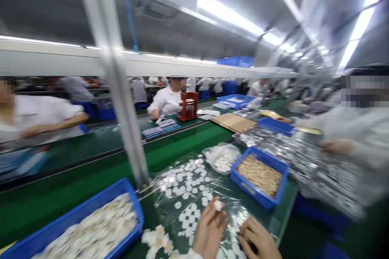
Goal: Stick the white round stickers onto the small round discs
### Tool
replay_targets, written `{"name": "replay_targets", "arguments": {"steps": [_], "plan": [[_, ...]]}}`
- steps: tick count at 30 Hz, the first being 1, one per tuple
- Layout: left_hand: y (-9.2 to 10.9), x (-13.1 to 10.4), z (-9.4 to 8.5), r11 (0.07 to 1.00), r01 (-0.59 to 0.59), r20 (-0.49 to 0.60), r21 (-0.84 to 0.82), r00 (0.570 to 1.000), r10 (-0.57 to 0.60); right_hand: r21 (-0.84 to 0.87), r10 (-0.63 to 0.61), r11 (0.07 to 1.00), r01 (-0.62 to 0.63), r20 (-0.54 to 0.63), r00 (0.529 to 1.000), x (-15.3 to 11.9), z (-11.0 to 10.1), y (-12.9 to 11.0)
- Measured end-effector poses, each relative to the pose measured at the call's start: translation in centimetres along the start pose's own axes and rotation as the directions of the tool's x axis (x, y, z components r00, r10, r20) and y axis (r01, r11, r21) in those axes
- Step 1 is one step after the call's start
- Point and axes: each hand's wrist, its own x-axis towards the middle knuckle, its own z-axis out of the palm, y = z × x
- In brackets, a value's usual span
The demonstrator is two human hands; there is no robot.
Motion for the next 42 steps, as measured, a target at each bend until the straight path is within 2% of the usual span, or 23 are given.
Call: {"name": "replay_targets", "arguments": {"steps": [6, 10, 12, 18, 26, 34, 42], "plan": [[0.9, 1.8, -0.4, 0.989, -0.011, -0.013, 0.148, 1.000, 0.013, 0.003, 0.220, 0.976, -0.220, 0.006, 0.976, 1.2, -0.4, -1.3], [1.4, 1.7, 0.1, 0.964, 0.057, -0.079, 0.261, 0.996, -0.038, 0.007, 0.281, 0.960, -0.281, -0.018, 0.960, 1.4, -0.8, -1.8], [1.4, 1.3, 0.5, 0.959, 0.041, -0.092, 0.281, 0.996, -0.016, 0.025, 0.289, 0.957, -0.288, -0.026, 0.957, 1.4, -1.0, -1.8], [1.3, 0.4, 1.3, 0.973, -0.009, -0.043, 0.232, 0.999, 0.019, 0.076, 0.286, 0.956, -0.283, -0.035, 0.958, 1.1, -0.9, -1.7], [1.2, 0.2, 1.4, 0.987, -0.018, -0.013, 0.162, 1.000, 0.020, 0.072, 0.271, 0.961, -0.267, -0.058, 0.961, 1.0, -0.8, -1.8], [0.7, 0.1, 1.4, 0.963, -0.023, 0.005, 0.267, 1.000, 0.022, 0.061, 0.268, 0.963, -0.264, -0.095, 0.959, 1.1, -0.6, -1.8], [0.6, -0.2, 1.6, 0.961, -0.010, -0.011, 0.277, 1.000, 0.014, 0.045, 0.264, 0.964, -0.261, -0.102, 0.959, 1.1, -0.6, -1.8]]}}
